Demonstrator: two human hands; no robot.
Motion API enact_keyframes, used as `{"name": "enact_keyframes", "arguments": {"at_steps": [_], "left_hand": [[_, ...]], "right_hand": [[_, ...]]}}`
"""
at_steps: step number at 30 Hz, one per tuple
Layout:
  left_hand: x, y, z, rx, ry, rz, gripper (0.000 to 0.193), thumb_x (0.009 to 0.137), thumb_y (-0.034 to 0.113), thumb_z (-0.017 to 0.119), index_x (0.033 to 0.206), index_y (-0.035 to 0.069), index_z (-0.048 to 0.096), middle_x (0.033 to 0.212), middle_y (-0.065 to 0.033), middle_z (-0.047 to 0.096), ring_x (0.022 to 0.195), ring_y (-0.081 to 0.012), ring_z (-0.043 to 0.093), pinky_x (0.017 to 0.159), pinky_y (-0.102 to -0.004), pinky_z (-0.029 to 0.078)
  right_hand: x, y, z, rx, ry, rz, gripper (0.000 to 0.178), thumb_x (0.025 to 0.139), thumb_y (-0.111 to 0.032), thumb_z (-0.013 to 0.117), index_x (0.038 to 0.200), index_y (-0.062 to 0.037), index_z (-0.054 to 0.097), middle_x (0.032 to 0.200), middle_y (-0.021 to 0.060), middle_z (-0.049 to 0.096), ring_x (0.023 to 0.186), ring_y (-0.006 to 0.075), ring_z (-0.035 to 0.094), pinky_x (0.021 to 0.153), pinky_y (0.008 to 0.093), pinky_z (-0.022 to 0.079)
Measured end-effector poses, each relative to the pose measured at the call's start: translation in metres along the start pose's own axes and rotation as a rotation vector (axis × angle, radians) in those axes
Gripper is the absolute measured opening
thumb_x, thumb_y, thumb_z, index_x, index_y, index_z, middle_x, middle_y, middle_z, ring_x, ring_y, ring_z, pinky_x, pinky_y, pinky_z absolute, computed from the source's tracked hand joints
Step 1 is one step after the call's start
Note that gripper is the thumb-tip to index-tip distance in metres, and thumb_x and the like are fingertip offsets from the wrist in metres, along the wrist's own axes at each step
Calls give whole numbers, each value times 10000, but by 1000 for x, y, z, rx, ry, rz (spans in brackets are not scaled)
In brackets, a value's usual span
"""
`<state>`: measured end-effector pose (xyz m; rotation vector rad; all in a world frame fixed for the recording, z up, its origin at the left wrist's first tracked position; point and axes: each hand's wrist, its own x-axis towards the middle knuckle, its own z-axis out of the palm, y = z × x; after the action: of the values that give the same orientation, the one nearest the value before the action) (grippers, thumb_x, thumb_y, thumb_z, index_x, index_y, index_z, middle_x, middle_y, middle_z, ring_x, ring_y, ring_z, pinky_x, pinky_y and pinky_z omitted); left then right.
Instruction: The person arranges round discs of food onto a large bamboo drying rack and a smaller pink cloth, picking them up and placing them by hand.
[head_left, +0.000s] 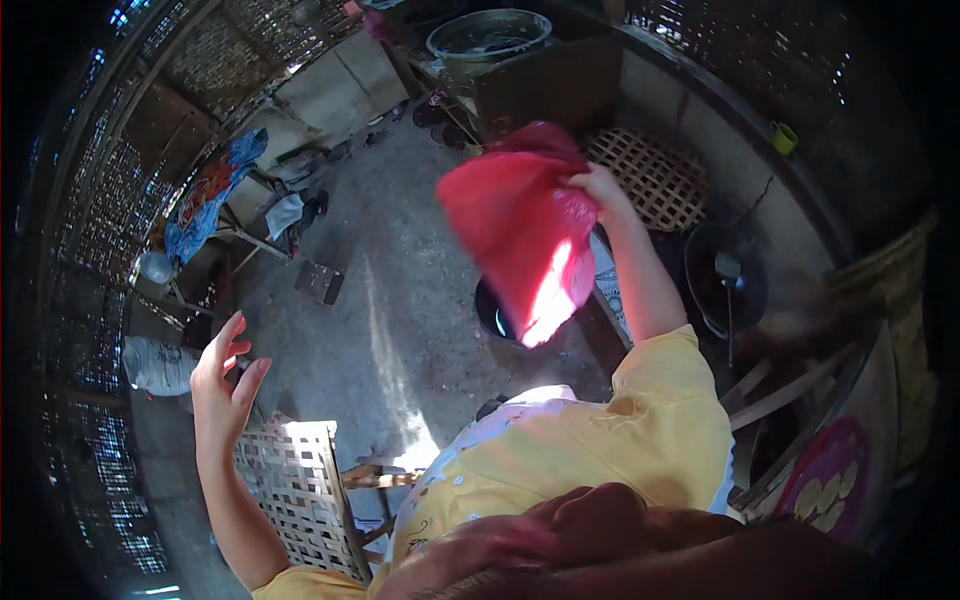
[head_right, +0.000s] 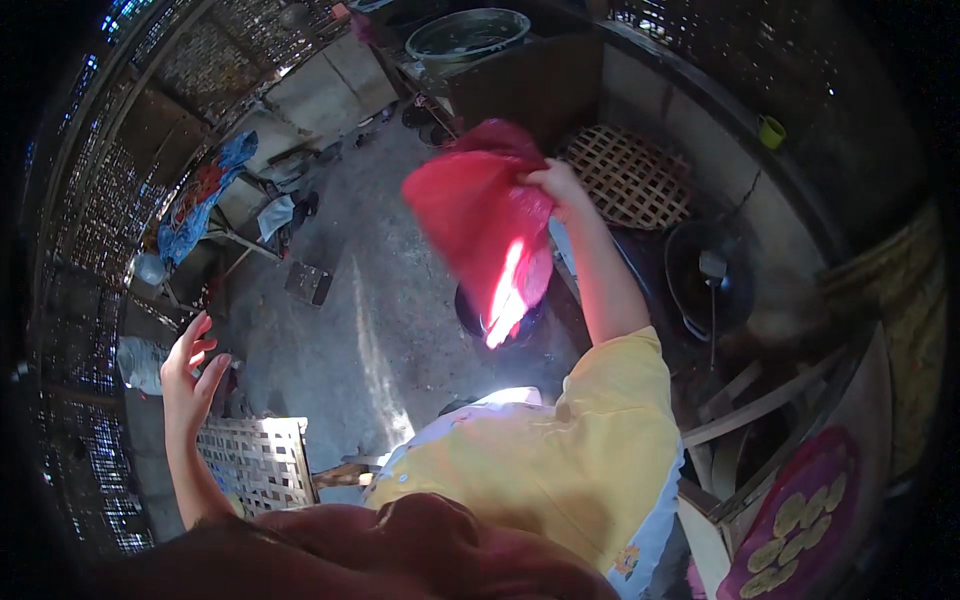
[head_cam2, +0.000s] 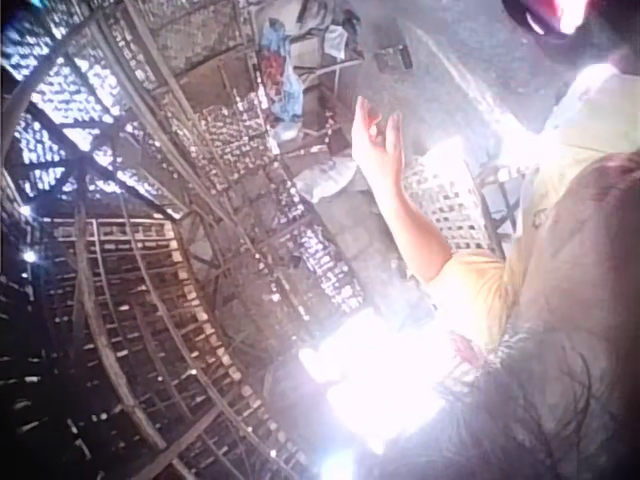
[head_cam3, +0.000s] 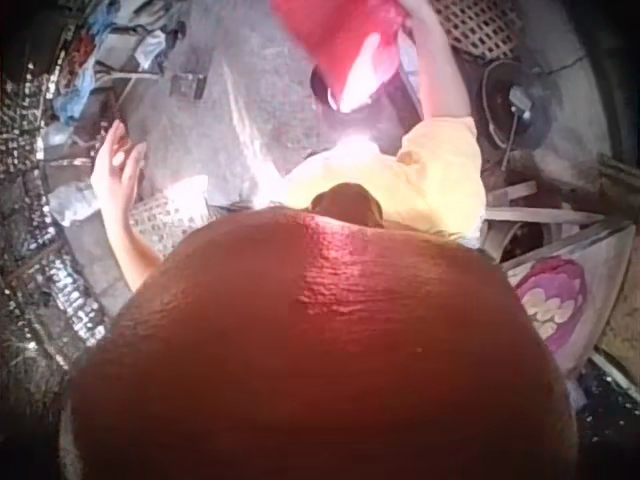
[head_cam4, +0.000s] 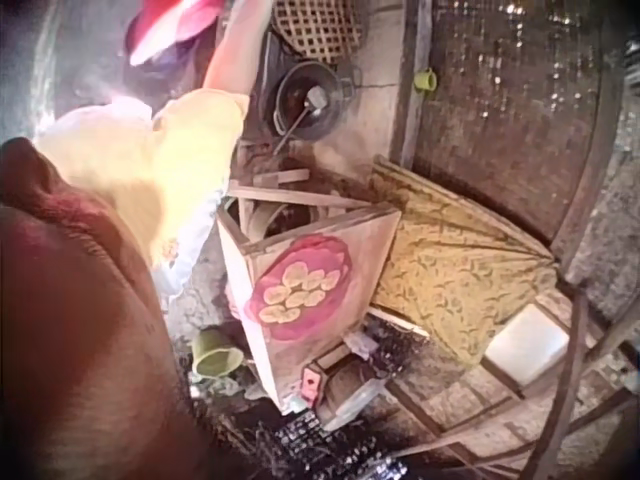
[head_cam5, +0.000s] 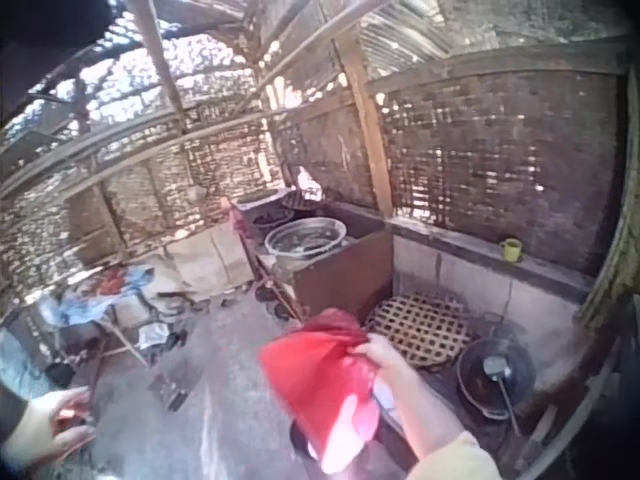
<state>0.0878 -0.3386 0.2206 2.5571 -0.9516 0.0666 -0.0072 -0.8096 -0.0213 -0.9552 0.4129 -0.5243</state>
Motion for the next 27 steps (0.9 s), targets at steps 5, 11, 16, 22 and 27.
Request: {"name": "enact_keyframes", "arguments": {"at_steps": [5, 11, 16, 22, 27], "left_hand": [[-25, -21, -11, -108, 79, -46, 516, 701, 20, 619, 1190, 66, 461, 1093, -86, 542, 872, -144, 542, 790, -289, 431], [-105, -75, -39, -232, 312, -329, 451, 788, 7, 517, 1225, 29, 406, 1132, -115, 502, 959, -147, 508, 832, -253, 402], [-152, -98, -46, -250, 537, -446, 429, 829, 58, 497, 1238, 10, 378, 1156, -143, 478, 1009, -167, 483, 879, -268, 368], [-228, -66, -47, -93, 741, -635, 423, 846, 123, 488, 1237, 9, 376, 1165, -151, 466, 1031, -196, 476, 900, -296, 359], [-289, -44, -27, -18, 1088, -817, 394, 816, 85, 519, 1191, 2, 428, 1074, -133, 530, 923, -177, 539, 799, -264, 427]], "right_hand": [[64, -34, -79, 85, 463, -394, 319, 701, 29, 535, 1019, 14, 528, 901, 101, 587, 794, 207, 566, 680, 327, 466], [80, -17, -152, 192, 824, -591, 467, 732, -59, 626, 1160, -18, 442, 1080, 130, 518, 904, 245, 546, 743, 375, 472], [74, 92, -288, 120, 1168, -58, 652, 715, -195, 678, 1243, -58, 322, 1149, 116, 490, 971, 314, 517, 778, 492, 435], [6, 239, -168, -736, 1304, 145, 404, 687, -255, 633, 998, -6, 566, 966, 158, 586, 880, 278, 560, 773, 404, 428], [-114, 352, -59, -1885, 253, -38, 131, 688, -164, 592, 746, -47, 602, 747, 107, 586, 784, 289, 552, 676, 385, 438]]}}
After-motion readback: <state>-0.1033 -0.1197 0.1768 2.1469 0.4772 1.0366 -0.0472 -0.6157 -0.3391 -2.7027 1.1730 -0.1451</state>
